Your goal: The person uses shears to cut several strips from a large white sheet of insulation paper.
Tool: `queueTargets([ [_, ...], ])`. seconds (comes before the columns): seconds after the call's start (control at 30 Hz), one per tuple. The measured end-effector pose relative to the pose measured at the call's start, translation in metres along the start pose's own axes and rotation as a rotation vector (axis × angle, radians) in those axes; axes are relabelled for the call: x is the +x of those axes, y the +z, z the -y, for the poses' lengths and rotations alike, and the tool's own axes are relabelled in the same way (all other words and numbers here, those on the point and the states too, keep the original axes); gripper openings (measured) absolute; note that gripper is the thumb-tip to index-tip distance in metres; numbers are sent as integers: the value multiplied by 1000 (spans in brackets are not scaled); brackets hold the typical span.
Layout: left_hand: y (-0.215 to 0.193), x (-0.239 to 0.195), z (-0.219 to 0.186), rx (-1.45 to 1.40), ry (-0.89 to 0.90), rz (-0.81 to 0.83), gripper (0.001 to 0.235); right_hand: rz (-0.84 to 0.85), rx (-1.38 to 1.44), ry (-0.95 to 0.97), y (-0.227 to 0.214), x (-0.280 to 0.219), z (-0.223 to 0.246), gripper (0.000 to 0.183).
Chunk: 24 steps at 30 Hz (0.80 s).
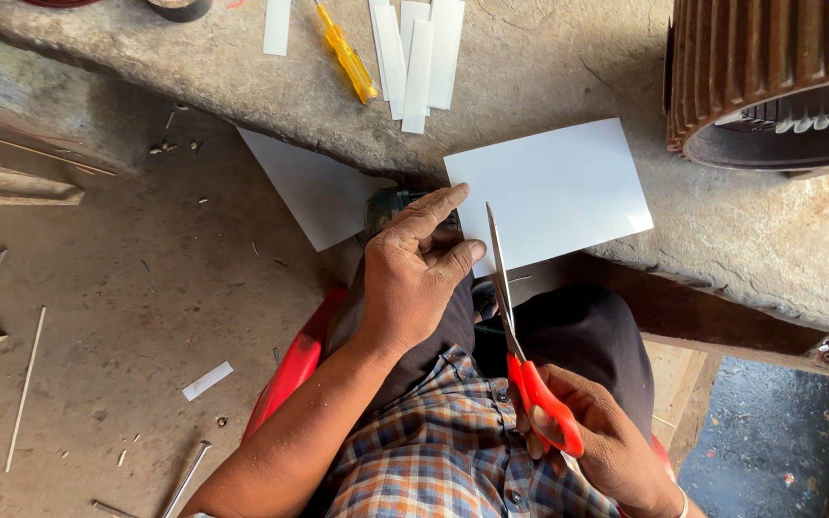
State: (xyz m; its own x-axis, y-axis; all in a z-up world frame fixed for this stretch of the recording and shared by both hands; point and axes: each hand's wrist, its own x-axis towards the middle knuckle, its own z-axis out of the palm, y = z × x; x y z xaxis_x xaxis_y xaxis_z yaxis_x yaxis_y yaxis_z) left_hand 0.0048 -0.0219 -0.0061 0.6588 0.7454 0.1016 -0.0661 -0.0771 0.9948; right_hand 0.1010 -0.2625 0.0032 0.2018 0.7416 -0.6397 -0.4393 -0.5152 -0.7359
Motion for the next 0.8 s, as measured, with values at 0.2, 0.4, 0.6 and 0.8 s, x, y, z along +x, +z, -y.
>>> queueTargets([
  [0.2, 0, 0, 0, 36, -7, 13, 52, -20, -19, 25, -2, 1, -1, 47],
  [0.4, 0, 1, 0, 28, 3, 14, 52, -20, -51, 24, -1, 0, 2, 47],
  [0.6, 0, 1, 1, 25, 3, 9, 52, -57, -70, 58, 1, 0, 3, 47],
  [0.8, -1, 6, 2, -23, -3, 14, 54, -39, -84, 47, 2, -2, 2, 41],
])
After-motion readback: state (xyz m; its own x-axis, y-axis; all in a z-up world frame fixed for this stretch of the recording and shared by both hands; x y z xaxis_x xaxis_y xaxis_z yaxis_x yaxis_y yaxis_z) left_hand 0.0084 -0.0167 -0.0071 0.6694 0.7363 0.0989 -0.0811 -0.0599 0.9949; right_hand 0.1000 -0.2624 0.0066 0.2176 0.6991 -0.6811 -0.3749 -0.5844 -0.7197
